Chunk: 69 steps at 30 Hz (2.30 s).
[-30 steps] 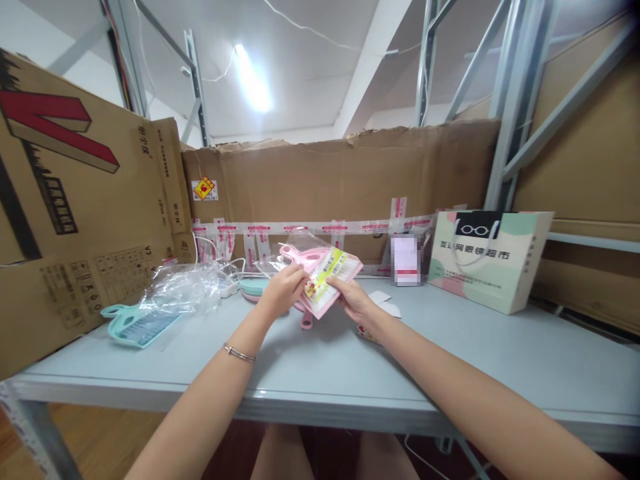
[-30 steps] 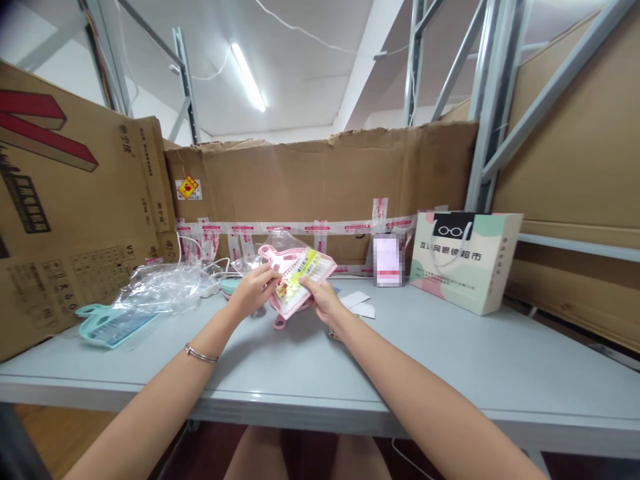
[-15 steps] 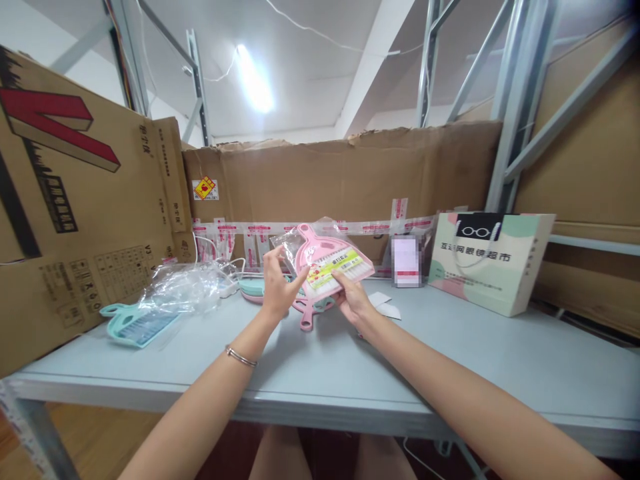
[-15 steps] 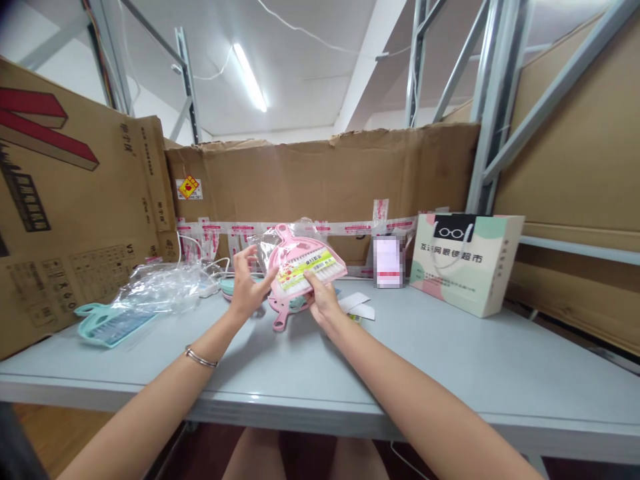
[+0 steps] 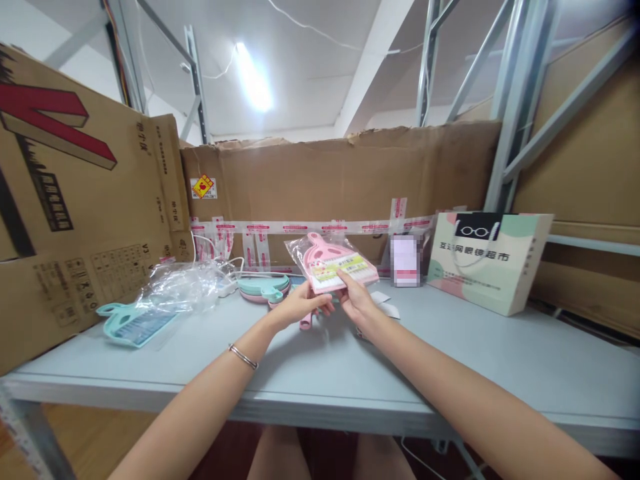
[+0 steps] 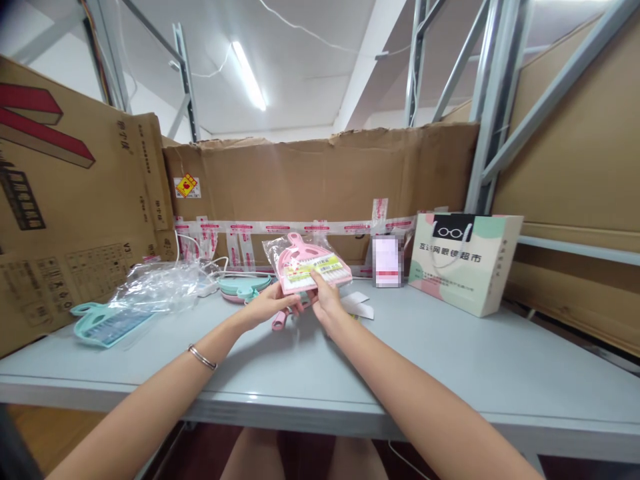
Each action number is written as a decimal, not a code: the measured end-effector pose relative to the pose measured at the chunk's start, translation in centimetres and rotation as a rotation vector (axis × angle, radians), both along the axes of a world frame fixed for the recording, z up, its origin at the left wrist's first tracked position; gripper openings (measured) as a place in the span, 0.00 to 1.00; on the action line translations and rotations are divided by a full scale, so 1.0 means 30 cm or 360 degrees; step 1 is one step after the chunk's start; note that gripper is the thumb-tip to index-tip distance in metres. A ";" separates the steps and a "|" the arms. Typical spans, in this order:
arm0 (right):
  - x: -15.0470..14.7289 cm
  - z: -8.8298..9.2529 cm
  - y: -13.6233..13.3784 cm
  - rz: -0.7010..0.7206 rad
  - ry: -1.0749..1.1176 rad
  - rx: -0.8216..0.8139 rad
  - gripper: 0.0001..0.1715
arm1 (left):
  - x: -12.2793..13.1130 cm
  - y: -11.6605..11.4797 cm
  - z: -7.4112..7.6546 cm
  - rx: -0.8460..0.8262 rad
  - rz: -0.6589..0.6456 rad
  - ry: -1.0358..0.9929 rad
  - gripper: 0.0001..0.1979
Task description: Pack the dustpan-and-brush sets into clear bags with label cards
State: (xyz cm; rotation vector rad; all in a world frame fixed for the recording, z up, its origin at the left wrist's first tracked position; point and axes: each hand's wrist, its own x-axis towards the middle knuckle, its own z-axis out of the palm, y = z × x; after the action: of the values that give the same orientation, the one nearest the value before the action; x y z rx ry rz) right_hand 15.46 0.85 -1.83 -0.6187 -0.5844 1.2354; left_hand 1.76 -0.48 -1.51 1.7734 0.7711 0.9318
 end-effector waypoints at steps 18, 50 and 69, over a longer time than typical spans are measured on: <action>0.100 0.036 0.017 0.0566 -0.0564 0.0028 0.07 | -0.036 0.051 0.039 -0.0518 0.0507 -0.0736 0.08; 0.137 0.017 0.041 0.0245 -0.0418 -0.0317 0.05 | -0.063 0.027 0.056 -0.0053 0.0412 0.0138 0.29; 0.117 0.026 0.062 -0.0118 0.0041 0.0059 0.11 | -0.135 0.066 0.052 0.0320 0.0224 -0.0014 0.37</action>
State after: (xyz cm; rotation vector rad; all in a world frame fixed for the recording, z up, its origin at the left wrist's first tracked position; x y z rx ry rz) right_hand 18.96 2.71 -1.04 -0.5877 -0.5567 1.1591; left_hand -2.30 1.50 0.06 1.9055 0.8290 1.1440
